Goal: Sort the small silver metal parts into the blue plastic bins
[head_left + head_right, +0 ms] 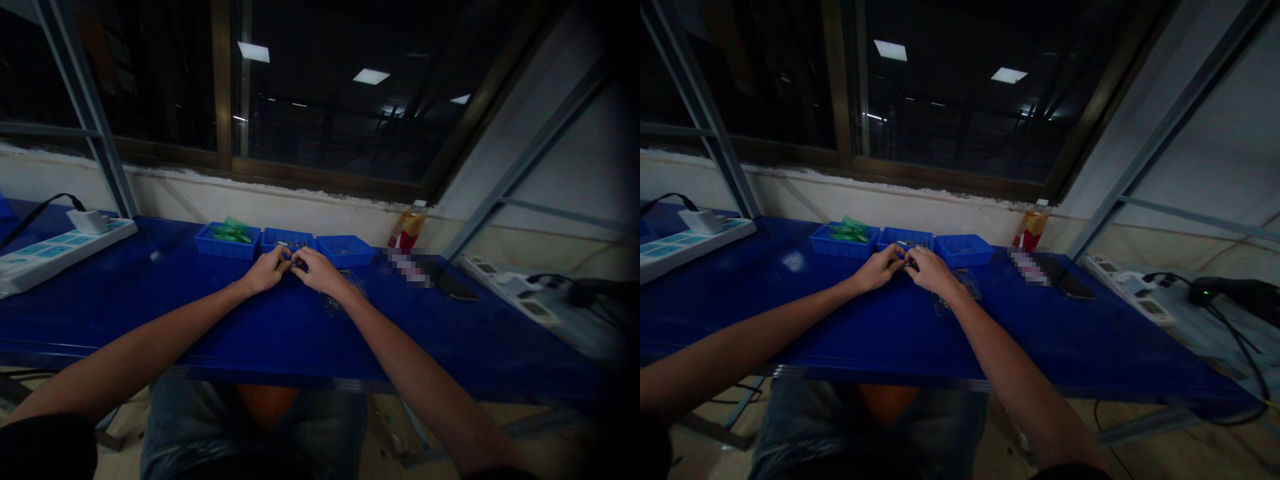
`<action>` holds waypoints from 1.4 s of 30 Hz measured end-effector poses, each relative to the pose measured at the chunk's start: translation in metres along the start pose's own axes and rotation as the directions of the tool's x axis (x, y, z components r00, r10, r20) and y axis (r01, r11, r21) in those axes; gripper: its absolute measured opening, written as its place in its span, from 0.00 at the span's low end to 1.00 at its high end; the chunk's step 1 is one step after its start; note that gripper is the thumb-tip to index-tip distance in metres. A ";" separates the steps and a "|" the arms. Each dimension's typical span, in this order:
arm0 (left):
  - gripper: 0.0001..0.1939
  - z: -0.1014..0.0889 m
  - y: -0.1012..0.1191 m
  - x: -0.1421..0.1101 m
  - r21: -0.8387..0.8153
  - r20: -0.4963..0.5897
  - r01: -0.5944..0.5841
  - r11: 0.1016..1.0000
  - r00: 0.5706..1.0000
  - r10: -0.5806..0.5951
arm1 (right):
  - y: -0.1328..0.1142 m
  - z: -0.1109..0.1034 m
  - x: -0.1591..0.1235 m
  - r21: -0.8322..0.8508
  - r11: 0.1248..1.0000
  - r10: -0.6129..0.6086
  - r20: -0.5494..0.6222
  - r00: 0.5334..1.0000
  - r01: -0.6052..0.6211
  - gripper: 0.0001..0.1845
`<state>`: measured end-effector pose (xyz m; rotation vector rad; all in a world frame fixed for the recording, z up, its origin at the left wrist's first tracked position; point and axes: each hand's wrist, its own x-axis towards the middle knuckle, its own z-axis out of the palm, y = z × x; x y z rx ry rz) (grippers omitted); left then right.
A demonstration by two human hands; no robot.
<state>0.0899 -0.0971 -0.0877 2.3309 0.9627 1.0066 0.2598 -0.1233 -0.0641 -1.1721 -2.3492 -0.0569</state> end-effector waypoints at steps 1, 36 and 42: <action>0.09 0.000 0.000 0.000 -0.022 -0.017 0.002 1.000 1.000 -0.002 | -0.001 -0.001 0.000 0.002 1.000 -0.001 -0.003 1.000 0.001 0.06; 0.10 0.006 0.003 0.003 0.396 0.132 -0.032 0.918 0.991 -0.022 | 0.010 -0.011 0.011 -0.191 0.944 0.192 -0.343 0.919 -0.269 0.10; 0.10 0.007 0.002 0.004 0.434 0.127 0.038 0.900 0.987 -0.102 | 0.011 -0.002 -0.002 -0.091 0.990 0.106 0.019 0.994 -0.104 0.10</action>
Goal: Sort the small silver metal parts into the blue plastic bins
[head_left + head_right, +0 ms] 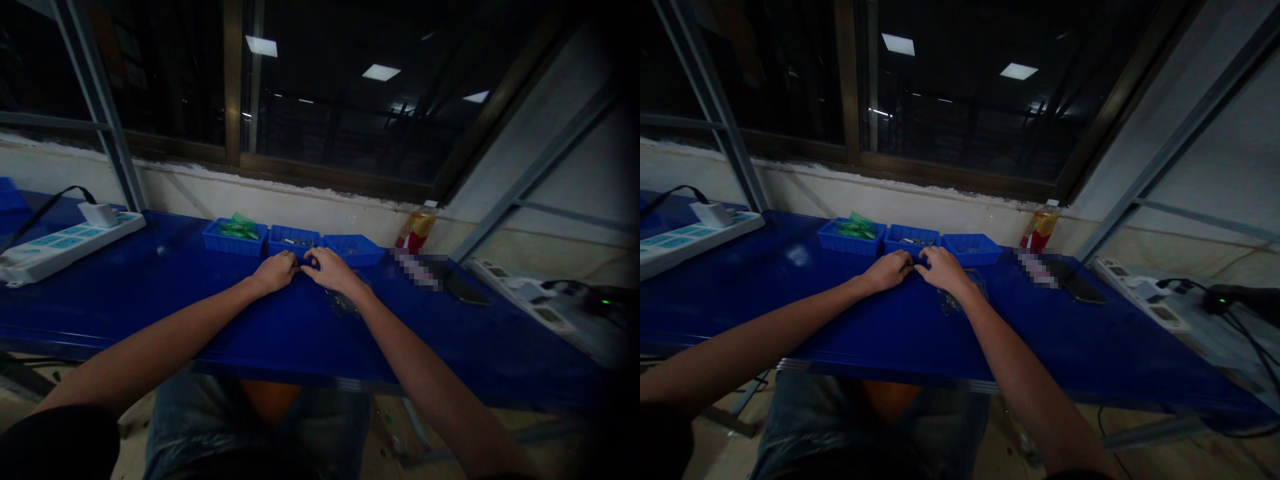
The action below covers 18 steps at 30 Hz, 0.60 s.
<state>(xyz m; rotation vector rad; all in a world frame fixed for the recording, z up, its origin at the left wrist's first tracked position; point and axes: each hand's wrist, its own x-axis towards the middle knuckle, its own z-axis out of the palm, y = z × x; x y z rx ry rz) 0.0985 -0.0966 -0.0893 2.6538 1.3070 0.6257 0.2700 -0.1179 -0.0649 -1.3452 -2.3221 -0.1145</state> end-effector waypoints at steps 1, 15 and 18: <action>0.11 0.000 0.000 0.000 0.003 0.004 0.005 1.000 1.000 -0.005 | 0.001 0.003 0.000 0.005 1.000 -0.023 0.022 0.999 0.023 0.11; 0.16 -0.005 -0.005 0.001 -0.314 -0.124 0.018 0.949 0.990 -0.060 | -0.007 0.001 0.003 0.000 0.992 -0.124 -0.084 0.989 0.124 0.04; 0.11 -0.008 -0.003 -0.003 -0.393 -0.195 -0.069 0.917 0.981 -0.010 | -0.007 0.001 0.005 0.030 0.996 -0.082 -0.099 0.992 0.086 0.10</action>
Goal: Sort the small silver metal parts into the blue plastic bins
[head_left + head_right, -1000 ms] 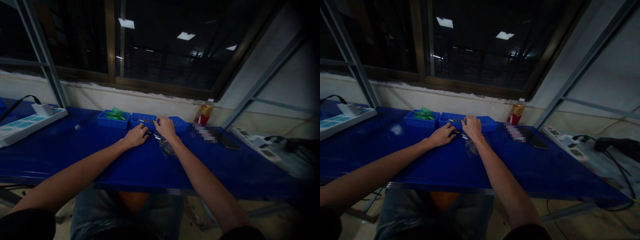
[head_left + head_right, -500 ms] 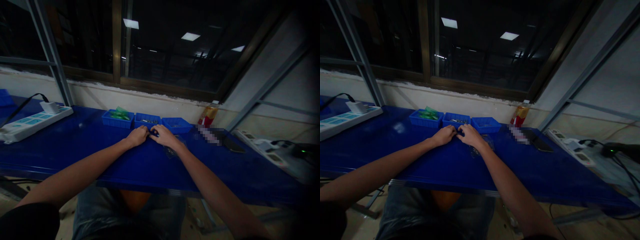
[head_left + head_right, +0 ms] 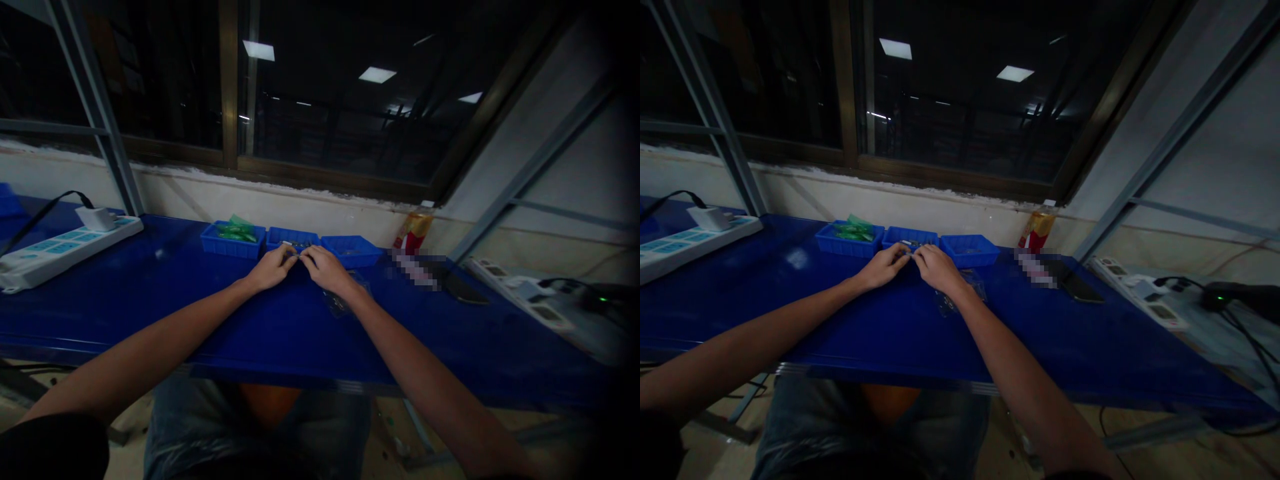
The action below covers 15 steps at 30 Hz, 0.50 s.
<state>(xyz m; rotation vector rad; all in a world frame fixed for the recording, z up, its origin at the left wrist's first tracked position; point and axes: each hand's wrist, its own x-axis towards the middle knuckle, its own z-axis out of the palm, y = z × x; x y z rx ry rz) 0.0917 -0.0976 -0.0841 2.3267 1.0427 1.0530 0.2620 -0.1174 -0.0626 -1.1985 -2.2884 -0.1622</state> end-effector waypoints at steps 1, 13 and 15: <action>0.12 -0.001 0.001 -0.001 -0.013 -0.013 -0.038 0.999 0.999 0.037 | 0.000 0.000 0.001 0.006 1.000 0.012 0.004 1.000 -0.012 0.12; 0.21 -0.007 0.002 0.001 -0.048 0.018 0.020 0.999 1.000 -0.019 | -0.007 -0.012 -0.001 0.061 0.998 0.006 -0.019 1.000 -0.005 0.08; 0.24 -0.004 0.000 0.002 -0.124 0.067 0.058 0.991 0.996 -0.050 | -0.006 -0.015 0.000 0.046 0.999 -0.006 -0.013 1.000 0.007 0.07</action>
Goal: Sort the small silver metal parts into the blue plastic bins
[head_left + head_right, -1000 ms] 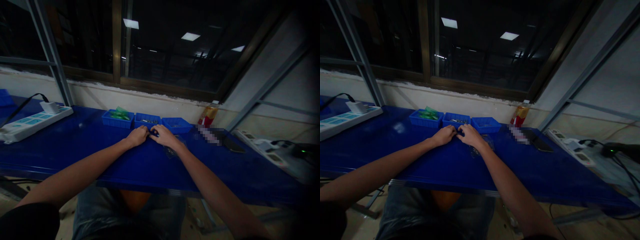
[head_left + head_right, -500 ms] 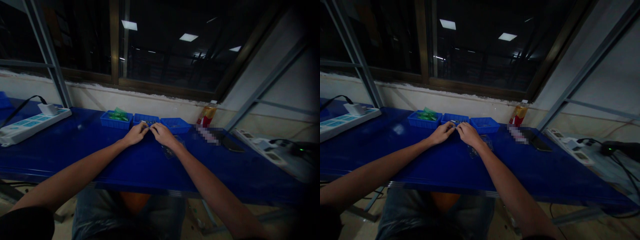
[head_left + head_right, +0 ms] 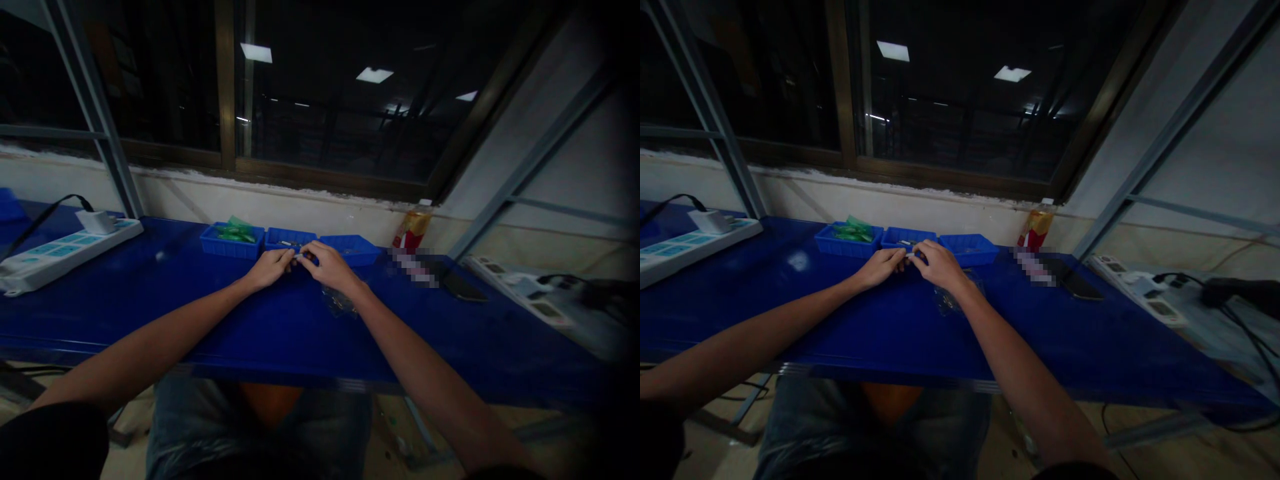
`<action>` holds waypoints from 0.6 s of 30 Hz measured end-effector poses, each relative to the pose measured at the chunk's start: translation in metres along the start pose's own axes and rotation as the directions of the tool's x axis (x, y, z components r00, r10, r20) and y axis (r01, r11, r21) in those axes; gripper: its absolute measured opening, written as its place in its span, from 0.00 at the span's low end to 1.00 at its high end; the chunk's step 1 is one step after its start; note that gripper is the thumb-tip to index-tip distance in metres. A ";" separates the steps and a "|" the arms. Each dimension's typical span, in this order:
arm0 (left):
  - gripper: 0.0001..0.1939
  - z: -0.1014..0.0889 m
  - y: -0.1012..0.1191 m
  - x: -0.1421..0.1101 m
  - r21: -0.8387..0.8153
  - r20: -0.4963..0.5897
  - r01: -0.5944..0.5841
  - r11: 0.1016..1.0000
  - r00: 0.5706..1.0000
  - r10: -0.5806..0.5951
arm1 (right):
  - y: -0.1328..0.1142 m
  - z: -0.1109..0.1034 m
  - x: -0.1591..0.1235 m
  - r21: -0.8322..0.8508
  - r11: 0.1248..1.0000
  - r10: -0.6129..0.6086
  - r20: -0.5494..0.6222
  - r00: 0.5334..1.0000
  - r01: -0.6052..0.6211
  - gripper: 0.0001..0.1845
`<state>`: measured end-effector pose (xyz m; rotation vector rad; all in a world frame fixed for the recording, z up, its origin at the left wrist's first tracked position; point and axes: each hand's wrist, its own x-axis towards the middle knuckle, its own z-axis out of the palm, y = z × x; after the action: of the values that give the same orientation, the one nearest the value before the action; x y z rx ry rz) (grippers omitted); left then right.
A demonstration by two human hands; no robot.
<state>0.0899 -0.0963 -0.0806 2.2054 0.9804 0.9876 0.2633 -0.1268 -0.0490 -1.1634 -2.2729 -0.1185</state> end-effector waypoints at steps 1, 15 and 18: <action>0.25 0.002 0.000 0.001 -0.015 0.032 0.008 1.000 0.999 -0.008 | 0.001 -0.002 0.001 -0.004 1.000 0.004 -0.009 1.000 -0.004 0.08; 0.12 0.027 0.023 0.003 0.450 0.251 -0.229 0.863 0.960 0.124 | 0.027 -0.001 0.017 -0.205 0.943 0.202 -0.273 0.941 -0.262 0.11; 0.08 0.026 0.020 0.002 0.407 0.226 -0.213 0.888 0.966 0.127 | 0.026 0.001 0.010 -0.245 0.941 0.184 -0.214 0.959 -0.235 0.11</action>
<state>0.1190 -0.1107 -0.0811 2.7348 0.9974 0.6511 0.2782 -0.1026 -0.0493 -1.4618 -1.9951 -0.4459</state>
